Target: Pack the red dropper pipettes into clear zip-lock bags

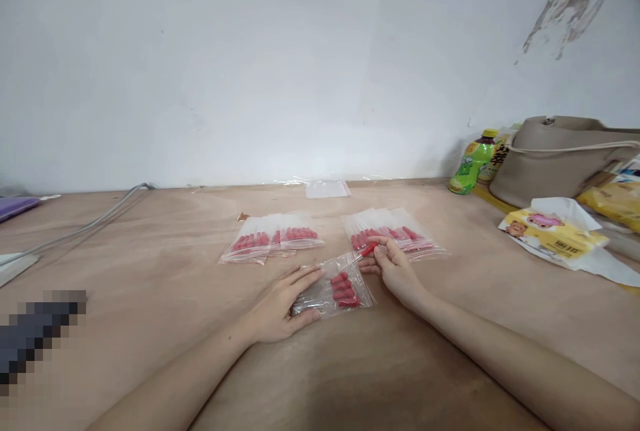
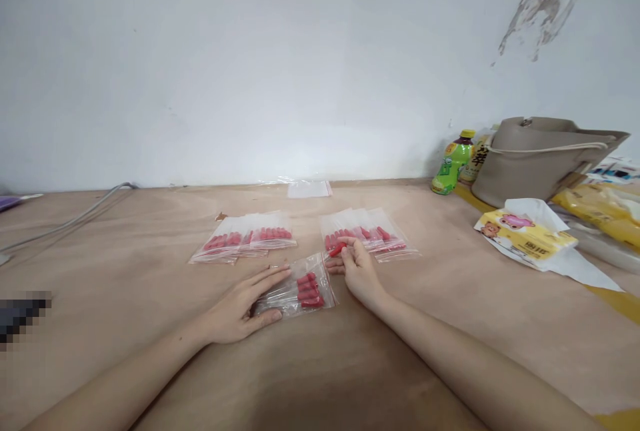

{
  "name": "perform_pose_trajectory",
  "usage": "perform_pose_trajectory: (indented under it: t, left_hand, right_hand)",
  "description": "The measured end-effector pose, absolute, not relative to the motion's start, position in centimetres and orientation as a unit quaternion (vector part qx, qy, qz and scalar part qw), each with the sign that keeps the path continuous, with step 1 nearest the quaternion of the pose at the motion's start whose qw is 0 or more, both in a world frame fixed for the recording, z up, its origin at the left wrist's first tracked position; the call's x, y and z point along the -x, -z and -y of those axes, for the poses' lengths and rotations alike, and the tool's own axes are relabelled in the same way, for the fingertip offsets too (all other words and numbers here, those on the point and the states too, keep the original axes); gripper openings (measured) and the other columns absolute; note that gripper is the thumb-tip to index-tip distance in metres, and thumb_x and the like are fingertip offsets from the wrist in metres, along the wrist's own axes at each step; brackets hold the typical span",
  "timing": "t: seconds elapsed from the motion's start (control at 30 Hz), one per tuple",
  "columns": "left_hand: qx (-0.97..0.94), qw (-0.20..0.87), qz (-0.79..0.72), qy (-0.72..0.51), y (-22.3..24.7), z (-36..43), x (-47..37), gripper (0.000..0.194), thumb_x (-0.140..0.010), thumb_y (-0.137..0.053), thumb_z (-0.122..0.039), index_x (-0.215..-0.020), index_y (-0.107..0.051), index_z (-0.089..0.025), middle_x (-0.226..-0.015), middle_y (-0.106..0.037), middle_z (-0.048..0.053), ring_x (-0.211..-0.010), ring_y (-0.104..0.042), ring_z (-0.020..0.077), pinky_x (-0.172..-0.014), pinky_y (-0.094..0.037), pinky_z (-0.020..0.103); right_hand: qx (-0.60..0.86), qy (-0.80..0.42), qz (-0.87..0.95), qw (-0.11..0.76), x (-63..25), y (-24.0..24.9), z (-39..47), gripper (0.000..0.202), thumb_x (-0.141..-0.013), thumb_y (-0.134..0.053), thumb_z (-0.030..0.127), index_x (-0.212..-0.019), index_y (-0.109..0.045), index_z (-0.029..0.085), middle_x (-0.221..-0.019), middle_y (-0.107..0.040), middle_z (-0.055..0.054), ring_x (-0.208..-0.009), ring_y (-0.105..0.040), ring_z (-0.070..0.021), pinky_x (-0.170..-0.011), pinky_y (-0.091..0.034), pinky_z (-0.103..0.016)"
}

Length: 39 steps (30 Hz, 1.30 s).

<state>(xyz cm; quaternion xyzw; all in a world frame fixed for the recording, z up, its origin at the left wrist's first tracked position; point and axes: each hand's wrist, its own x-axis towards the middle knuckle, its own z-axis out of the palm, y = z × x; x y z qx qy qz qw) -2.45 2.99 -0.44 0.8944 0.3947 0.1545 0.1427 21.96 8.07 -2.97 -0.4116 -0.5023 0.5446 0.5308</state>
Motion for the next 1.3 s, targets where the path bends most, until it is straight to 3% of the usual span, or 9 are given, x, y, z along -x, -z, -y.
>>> perform_pose_trajectory:
  t: [0.3,0.43,0.73,0.87,1.0,1.2,1.3]
  left_hand:
    - [-0.897,0.136,-0.394,-0.146,0.0,-3.0,2.3,0.060,-0.084,-0.048,-0.041,-0.136,-0.022,-0.025,-0.139,-0.031,0.002,-0.125,-0.030,0.0213,-0.103,-0.029,0.039]
    - [-0.897,0.133,-0.394,-0.151,0.1,-3.0,2.3,0.060,-0.084,-0.048,-0.041,-0.136,-0.022,-0.025,-0.138,-0.032,0.003,-0.125,-0.032,0.0213,-0.102,-0.031,0.039]
    - [-0.897,0.126,-0.394,-0.157,0.2,-3.0,2.4,0.062,-0.083,-0.050,-0.038,-0.136,-0.021,-0.026,-0.138,-0.032,0.003,-0.125,-0.031,0.0226,-0.101,-0.031,0.040]
    - [-0.897,0.124,-0.397,-0.150,0.2,-3.0,2.4,0.063,-0.083,-0.050,-0.038,-0.136,-0.020,-0.026,-0.138,-0.032,0.003,-0.124,-0.033,0.0234,-0.101,-0.031,0.041]
    - [-0.896,0.127,-0.399,-0.149,0.2,-3.0,2.4,0.062,-0.083,-0.049,-0.039,-0.136,-0.020,-0.026,-0.138,-0.032,0.003,-0.125,-0.031,0.0236,-0.101,-0.031,0.041]
    - [-0.898,0.130,-0.391,-0.155,0.1,-3.0,2.3,0.060,-0.084,-0.049,-0.038,-0.136,-0.021,-0.026,-0.138,-0.032,0.003,-0.125,-0.031,0.0229,-0.102,-0.031,0.040]
    - [-0.898,0.132,-0.390,-0.156,0.0,-3.0,2.3,0.060,-0.084,-0.048,-0.038,-0.136,-0.021,-0.026,-0.138,-0.031,0.003,-0.125,-0.032,0.0226,-0.101,-0.031,0.040]
  right_hand:
    - [0.388,-0.568,0.627,0.367,-23.2,2.4,-7.6,0.033,-0.069,-0.059,0.042,-0.089,-0.049,0.017,-0.059,-0.054,0.005,-0.052,-0.053,-0.0081,-0.056,-0.045,-0.025]
    - [0.393,-0.574,0.638,0.331,-23.0,2.2,-8.3,0.033,-0.069,-0.059,0.042,-0.088,-0.049,0.017,-0.052,-0.050,0.007,-0.045,-0.050,-0.0070,-0.046,-0.043,-0.021]
    - [0.484,-0.535,0.612,0.324,-21.4,1.5,-9.2,0.016,-0.074,-0.055,0.028,-0.083,-0.050,0.016,-0.048,-0.049,0.007,-0.039,-0.047,-0.0057,-0.034,-0.037,-0.016]
    - [0.527,-0.502,0.607,0.319,-20.9,1.6,-9.2,0.017,-0.075,-0.054,0.032,-0.075,-0.047,0.017,-0.045,-0.047,0.007,-0.036,-0.044,-0.0062,-0.032,-0.033,-0.016]
    - [0.505,-0.437,0.654,0.354,-20.8,2.5,-9.3,0.023,-0.072,-0.056,0.038,-0.068,-0.049,0.017,-0.048,-0.049,0.005,-0.041,-0.045,-0.0072,-0.036,-0.033,-0.018]
    - [0.407,-0.467,0.706,0.345,-21.0,3.0,-9.2,0.012,-0.070,-0.055,0.022,-0.080,-0.056,0.014,-0.060,-0.057,0.002,-0.054,-0.051,-0.0096,-0.049,-0.039,-0.020]
    - [0.410,-0.403,0.756,0.314,-21.2,2.2,-9.0,0.017,-0.074,-0.046,0.016,-0.082,-0.061,0.015,-0.066,-0.062,-0.001,-0.060,-0.055,-0.0121,-0.055,-0.042,-0.023]
